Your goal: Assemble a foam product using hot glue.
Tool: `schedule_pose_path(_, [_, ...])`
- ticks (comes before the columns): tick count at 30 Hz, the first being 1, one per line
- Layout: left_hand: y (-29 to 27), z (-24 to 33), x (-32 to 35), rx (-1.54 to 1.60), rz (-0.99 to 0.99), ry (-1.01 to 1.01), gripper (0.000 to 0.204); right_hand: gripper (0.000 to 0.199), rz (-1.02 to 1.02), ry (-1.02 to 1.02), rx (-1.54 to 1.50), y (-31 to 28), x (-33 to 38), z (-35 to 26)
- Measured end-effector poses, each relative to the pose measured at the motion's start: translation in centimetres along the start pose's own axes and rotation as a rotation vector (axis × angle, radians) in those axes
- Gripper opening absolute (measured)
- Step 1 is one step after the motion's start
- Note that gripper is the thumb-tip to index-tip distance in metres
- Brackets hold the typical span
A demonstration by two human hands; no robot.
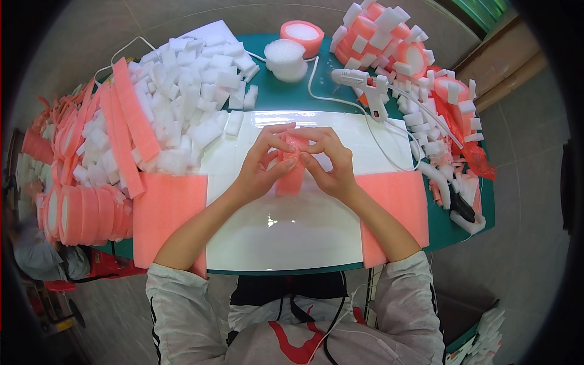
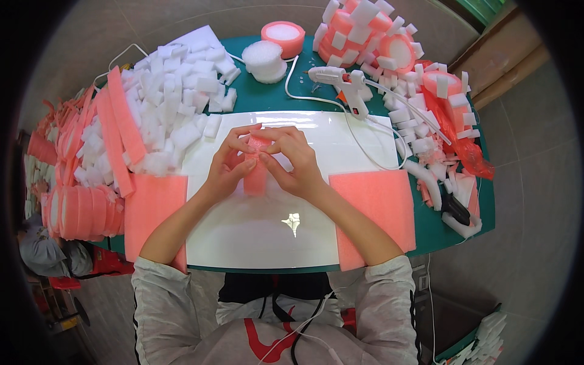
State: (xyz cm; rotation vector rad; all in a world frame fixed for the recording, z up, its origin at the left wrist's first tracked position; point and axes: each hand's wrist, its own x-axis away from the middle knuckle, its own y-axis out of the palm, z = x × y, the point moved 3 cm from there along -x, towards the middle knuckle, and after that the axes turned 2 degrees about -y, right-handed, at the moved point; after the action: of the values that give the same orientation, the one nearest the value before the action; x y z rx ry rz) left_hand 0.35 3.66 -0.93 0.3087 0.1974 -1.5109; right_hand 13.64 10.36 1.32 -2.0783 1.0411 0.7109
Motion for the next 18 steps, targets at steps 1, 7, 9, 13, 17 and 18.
schedule_pose_path(1, [0.0,0.0,0.0,0.006,0.003,-0.005,0.015,0.007,0.006,-0.003,-0.001,0.0,0.0,0.1])
schedule_pose_path(7, [-0.1,-0.2,-0.1,-0.026,0.001,0.011,0.015,0.009,0.0,-0.043,0.117,0.0,0.1,-0.4])
schedule_pose_path(9, [0.0,0.1,0.0,-0.024,-0.001,0.004,0.012,0.011,-0.01,-0.086,0.167,-0.1,0.1,-0.7])
schedule_pose_path(13, [-0.2,0.0,0.0,-0.001,0.0,-0.01,0.01,0.016,-0.044,-0.237,0.303,-0.2,-0.1,-1.4])
schedule_pose_path(17, [-0.1,-0.1,0.0,0.062,0.025,-0.04,0.01,0.017,-0.073,-0.217,0.295,-0.4,-0.4,-1.8])
schedule_pose_path(18, [-0.1,-0.1,-0.1,0.072,0.033,-0.041,0.011,0.015,-0.093,-0.223,0.314,-0.4,-0.5,-1.9])
